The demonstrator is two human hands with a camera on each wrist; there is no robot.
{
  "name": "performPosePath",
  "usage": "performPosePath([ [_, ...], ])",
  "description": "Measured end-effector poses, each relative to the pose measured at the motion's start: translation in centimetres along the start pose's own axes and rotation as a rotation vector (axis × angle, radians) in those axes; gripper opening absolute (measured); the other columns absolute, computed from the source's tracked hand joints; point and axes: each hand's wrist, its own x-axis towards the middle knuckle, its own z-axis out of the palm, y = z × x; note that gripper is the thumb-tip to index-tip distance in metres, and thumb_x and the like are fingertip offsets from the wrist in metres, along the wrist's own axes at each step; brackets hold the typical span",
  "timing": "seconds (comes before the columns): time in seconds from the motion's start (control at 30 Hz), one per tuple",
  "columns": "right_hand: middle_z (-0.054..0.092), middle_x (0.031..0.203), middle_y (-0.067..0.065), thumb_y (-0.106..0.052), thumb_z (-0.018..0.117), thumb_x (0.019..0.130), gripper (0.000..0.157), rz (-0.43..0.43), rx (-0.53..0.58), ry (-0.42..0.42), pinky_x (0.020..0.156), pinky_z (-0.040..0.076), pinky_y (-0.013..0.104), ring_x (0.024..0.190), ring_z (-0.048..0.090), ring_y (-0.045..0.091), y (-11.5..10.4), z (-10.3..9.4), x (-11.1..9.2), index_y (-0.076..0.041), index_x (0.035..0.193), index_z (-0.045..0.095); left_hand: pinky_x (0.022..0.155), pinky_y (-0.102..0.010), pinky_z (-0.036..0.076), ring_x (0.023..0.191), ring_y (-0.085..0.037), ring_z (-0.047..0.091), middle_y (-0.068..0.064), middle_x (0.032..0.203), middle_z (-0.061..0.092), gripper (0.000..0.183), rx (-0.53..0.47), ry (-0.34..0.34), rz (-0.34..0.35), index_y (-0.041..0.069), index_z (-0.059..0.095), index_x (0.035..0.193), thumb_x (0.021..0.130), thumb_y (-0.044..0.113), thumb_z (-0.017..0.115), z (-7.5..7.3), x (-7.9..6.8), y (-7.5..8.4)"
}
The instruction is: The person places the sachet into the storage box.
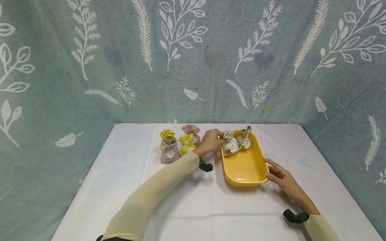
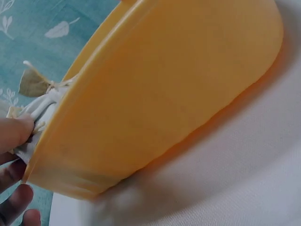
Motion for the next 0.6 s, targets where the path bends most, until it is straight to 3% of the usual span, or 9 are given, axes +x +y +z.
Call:
performPosePath([
  [0.23, 0.044, 0.152, 0.03, -0.019, 0.062, 0.106, 0.062, -0.005, 0.005, -0.006, 0.091, 0.052, 0.023, 0.115, 0.061, 0.003, 0.1, 0.1, 0.1, -0.019, 0.161, 0.036, 0.06, -0.026, 0.046, 0.066, -0.011, 0.058, 0.002, 0.093, 0.068, 0.024, -0.024, -0.001, 0.001, 0.018, 0.076, 0.088, 0.093, 0.041, 0.078, -0.3, -0.1, -0.3],
  [0.43, 0.043, 0.151, 0.031, -0.017, 0.062, 0.106, 0.061, -0.006, 0.009, 0.0, 0.09, 0.053, 0.023, 0.114, 0.061, 0.002, -0.1, 0.1, 0.0, -0.017, 0.161, 0.036, 0.074, -0.028, 0.051, 0.082, -0.011, 0.062, -0.001, 0.111, 0.069, 0.039, -0.083, -0.011, -0.012, 0.014, 0.077, 0.117, 0.091, 0.042, 0.079, -1.6, -1.0, -0.3],
  [0.6, 0.044, 0.151, 0.031, -0.018, 0.063, 0.105, 0.062, 0.007, 0.01, 0.008, 0.09, 0.053, 0.023, 0.113, 0.062, 0.001, -0.3, 0.2, -0.1, -0.016, 0.161, 0.036, 0.077, -0.031, 0.052, 0.087, -0.015, 0.062, -0.007, 0.117, 0.068, 0.045, -0.101, -0.015, -0.032, 0.013, 0.074, 0.124, 0.09, 0.043, 0.08, -3.1, -2.2, -0.1],
])
